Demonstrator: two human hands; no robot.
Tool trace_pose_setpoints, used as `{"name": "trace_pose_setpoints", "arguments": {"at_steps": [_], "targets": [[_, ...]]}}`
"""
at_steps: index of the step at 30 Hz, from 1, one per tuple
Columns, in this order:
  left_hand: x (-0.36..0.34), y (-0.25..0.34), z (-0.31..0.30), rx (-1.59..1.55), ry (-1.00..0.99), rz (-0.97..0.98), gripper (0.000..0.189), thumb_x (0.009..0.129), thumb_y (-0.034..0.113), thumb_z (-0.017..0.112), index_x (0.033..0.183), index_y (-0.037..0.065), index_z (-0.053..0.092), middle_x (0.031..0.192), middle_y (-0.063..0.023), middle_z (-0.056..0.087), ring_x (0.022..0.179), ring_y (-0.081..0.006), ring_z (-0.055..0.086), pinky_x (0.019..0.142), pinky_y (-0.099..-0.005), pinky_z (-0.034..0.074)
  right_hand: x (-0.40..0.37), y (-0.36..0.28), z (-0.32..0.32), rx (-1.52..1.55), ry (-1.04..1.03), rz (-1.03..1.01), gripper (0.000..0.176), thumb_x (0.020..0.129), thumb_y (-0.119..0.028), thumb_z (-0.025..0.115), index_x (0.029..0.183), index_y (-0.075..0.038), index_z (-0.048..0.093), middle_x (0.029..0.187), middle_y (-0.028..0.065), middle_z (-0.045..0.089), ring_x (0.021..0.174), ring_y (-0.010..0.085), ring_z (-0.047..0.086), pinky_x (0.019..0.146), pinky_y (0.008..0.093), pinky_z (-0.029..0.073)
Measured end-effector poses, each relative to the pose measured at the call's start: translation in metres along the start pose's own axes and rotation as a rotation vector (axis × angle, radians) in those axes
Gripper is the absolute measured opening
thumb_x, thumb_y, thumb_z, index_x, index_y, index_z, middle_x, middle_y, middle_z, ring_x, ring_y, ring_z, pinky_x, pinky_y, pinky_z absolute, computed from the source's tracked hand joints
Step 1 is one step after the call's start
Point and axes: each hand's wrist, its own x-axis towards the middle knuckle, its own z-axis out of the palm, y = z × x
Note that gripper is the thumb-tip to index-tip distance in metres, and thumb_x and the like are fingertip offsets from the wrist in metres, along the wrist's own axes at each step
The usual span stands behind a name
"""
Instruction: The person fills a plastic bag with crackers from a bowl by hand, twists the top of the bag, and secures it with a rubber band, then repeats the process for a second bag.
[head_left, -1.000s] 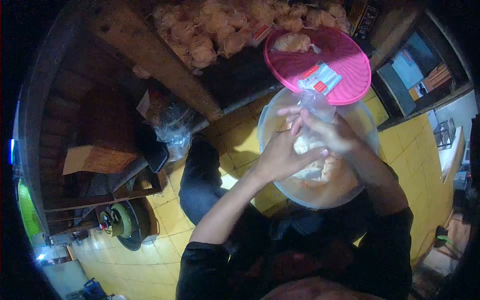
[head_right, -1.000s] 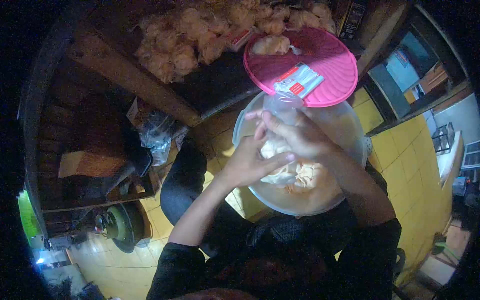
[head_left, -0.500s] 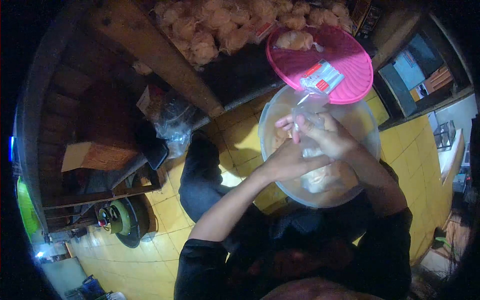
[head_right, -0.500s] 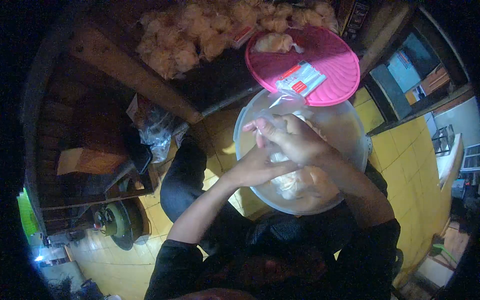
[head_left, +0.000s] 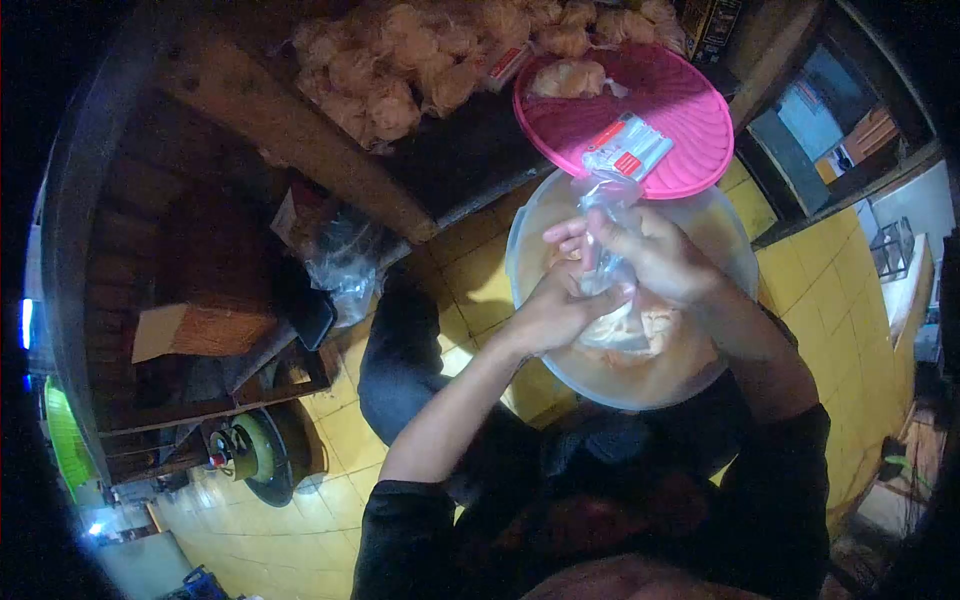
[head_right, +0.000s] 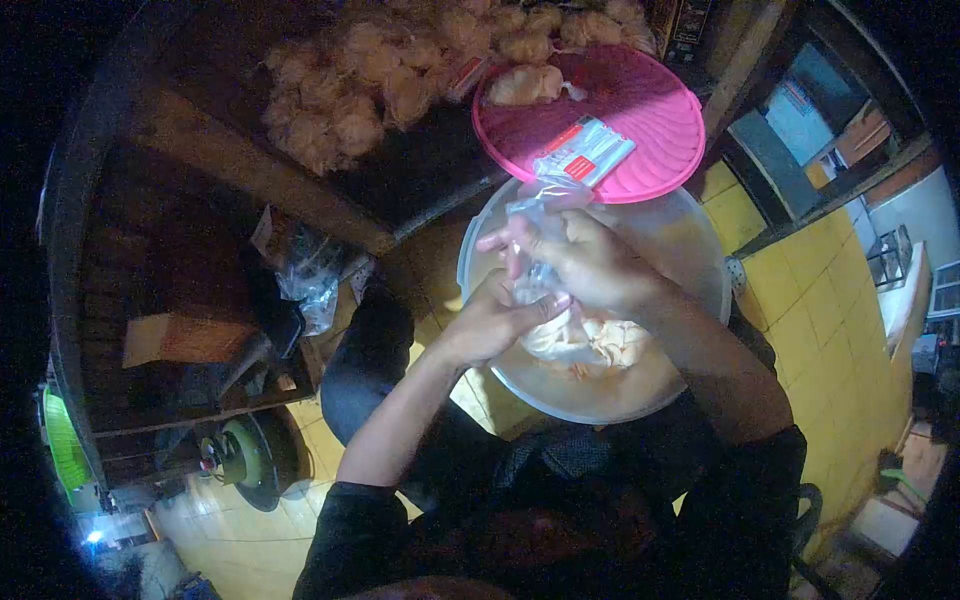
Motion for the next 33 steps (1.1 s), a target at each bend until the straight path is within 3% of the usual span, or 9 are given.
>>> {"name": "trace_pose_setpoints", "arguments": {"at_steps": [6, 8, 12, 16, 19, 20, 27, 28, 33], "targets": [[-0.001, 0.009, -0.010, 0.337, -0.208, 0.050, 0.040, 0.093, 0.034, 0.060, 0.117, 0.003, 0.058, 0.104, -0.0142, 0.064, 0.101, -0.0214, 0.062, 0.085, -0.0355, 0.049, 0.001, -0.006, -0.002, -0.122, 0.210, -0.048, 0.046, 0.103, -0.038, 0.037, 0.088, -0.001, 0.060, 0.097, 0.0101, 0.065, 0.087, 0.0137, 0.058, 0.079, 0.0297, 0.047], [-0.005, 0.010, -0.010, 0.900, 0.053, 0.261, 0.054, 0.095, 0.050, 0.048, 0.118, 0.002, 0.058, 0.103, -0.0191, 0.065, 0.102, -0.0323, 0.062, 0.088, -0.0453, 0.047, 0.004, -0.005, -0.007, -0.268, 0.267, -0.254, 0.044, 0.103, -0.036, 0.038, 0.091, 0.000, 0.061, 0.091, 0.0079, 0.065, 0.076, 0.0127, 0.057, 0.071, 0.0284, 0.048], [-0.011, 0.010, -0.019, 1.055, 0.272, 0.088, 0.072, 0.093, 0.063, 0.036, 0.124, 0.001, 0.053, 0.109, -0.0250, 0.062, 0.105, -0.0413, 0.058, 0.092, -0.0521, 0.043, 0.000, -0.020, 0.003, -0.449, 0.418, -0.247, 0.037, 0.101, -0.028, 0.041, 0.094, 0.002, 0.062, 0.088, 0.0100, 0.063, 0.075, 0.0169, 0.058, 0.075, 0.0314, 0.048], [-0.014, 0.004, -0.012, -0.744, -0.491, -0.359, 0.066, 0.097, 0.060, 0.031, 0.135, 0.008, 0.043, 0.119, -0.0119, 0.060, 0.102, -0.0255, 0.063, 0.091, -0.0370, 0.051, -0.001, -0.015, 0.014, -0.909, 0.207, -0.623, 0.024, 0.081, -0.018, 0.055, 0.094, 0.000, 0.064, 0.110, 0.0123, 0.062, 0.100, 0.0259, 0.060, 0.094, 0.0411, 0.044], [-0.020, 0.004, 0.001, -0.618, -0.006, -0.316, 0.060, 0.095, 0.056, 0.041, 0.133, 0.010, 0.045, 0.121, -0.0102, 0.059, 0.105, -0.0221, 0.062, 0.092, -0.0369, 0.051, -0.013, -0.025, 0.029, -1.321, 0.020, -0.851, 0.026, 0.074, -0.021, 0.059, 0.091, -0.002, 0.065, 0.122, 0.0110, 0.059, 0.119, 0.0281, 0.053, 0.102, 0.0481, 0.037], [-0.016, -0.012, -0.013, -0.935, -0.122, -0.274, 0.037, 0.100, 0.033, 0.042, 0.129, 0.010, 0.046, 0.119, -0.0077, 0.057, 0.107, -0.0199, 0.060, 0.088, -0.0374, 0.053, -0.016, -0.026, 0.031, -1.438, -0.026, -0.857, 0.027, 0.072, -0.024, 0.060, 0.090, -0.003, 0.065, 0.126, 0.0103, 0.058, 0.126, 0.0288, 0.048, 0.106, 0.0512, 0.033], [-0.006, 0.011, -0.030, -0.906, -0.147, 0.057, 0.033, 0.095, 0.044, 0.053, 0.105, 0.012, 0.054, 0.098, -0.0015, 0.059, 0.086, -0.0137, 0.065, 0.065, -0.0256, 0.052, -0.004, -0.024, 0.020, -1.207, 0.296, -0.826, 0.026, 0.083, -0.028, 0.059, 0.091, -0.004, 0.062, 0.123, 0.0116, 0.057, 0.120, 0.0268, 0.049, 0.098, 0.0485, 0.035], [-0.014, 0.038, -0.009, -0.696, 0.163, -0.064, 0.030, 0.096, 0.042, 0.053, 0.092, 0.012, 0.051, 0.077, 0.0027, 0.051, 0.064, -0.0077, 0.056, 0.051, -0.0203, 0.037, 0.002, -0.019, 0.020, -1.118, 0.369, -0.834, 0.028, 0.089, -0.031, 0.054, 0.084, -0.004, 0.059, 0.103, 0.0112, 0.062, 0.106, 0.0294, 0.055, 0.094, 0.0457, 0.037], [-0.010, 0.032, -0.013, -0.709, 0.019, -0.016, 0.029, 0.099, 0.036, 0.050, 0.083, 0.011, 0.048, 0.056, 0.0064, 0.028, 0.049, -0.0071, 0.021, 0.046, -0.0234, 0.021, 0.003, -0.007, 0.020, -0.382, 0.419, -0.204, 0.052, 0.101, -0.049, 0.034, 0.076, -0.006, 0.048, 0.063, 0.0018, 0.047, 0.062, 0.0154, 0.048, 0.061, 0.0303, 0.040]]}}
